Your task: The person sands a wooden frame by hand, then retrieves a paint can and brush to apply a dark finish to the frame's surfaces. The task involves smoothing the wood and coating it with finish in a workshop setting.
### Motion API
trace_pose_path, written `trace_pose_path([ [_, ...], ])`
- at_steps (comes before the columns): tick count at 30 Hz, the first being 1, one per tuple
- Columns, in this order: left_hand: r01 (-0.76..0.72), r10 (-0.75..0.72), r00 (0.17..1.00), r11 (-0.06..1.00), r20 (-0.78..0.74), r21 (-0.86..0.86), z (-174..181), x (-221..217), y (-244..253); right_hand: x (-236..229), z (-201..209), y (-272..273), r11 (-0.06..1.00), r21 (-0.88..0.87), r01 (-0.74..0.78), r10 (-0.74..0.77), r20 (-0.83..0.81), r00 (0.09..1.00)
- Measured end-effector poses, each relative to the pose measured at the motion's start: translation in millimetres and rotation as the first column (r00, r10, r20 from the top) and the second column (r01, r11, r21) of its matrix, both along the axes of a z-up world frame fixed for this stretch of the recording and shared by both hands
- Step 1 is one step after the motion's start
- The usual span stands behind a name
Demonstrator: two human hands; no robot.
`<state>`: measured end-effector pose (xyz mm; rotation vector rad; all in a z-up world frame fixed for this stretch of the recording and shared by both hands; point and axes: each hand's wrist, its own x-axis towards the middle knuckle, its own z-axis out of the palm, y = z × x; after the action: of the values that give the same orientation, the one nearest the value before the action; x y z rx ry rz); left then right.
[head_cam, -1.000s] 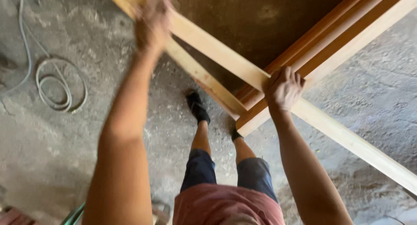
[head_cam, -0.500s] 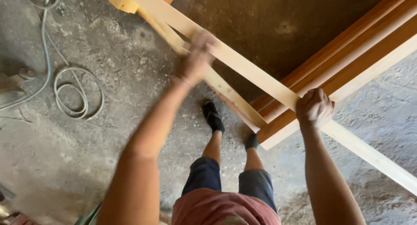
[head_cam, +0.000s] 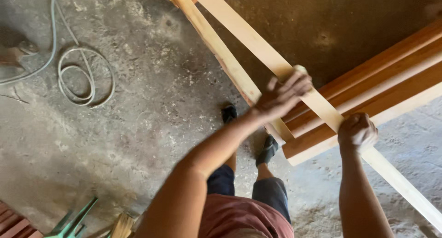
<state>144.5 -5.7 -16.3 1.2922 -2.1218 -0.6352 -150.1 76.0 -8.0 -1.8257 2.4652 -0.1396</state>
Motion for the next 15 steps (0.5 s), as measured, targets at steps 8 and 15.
trace_pose_path([
  [8, -0.442, 0.456, 0.82, 0.889, 0.345, -0.124, -13.1, 263.2, -207.8, -7.9, 8.1, 9.6, 1.0, -0.022, 0.013, -0.013, -0.004, 1.0],
  [15, -0.056, 0.06, 0.998, 0.974, 0.015, -0.22, 18.7, 28.3, -49.8, 3.2, 7.9, 8.8, 0.999, -0.003, 0.052, -0.051, 0.067, 0.996],
])
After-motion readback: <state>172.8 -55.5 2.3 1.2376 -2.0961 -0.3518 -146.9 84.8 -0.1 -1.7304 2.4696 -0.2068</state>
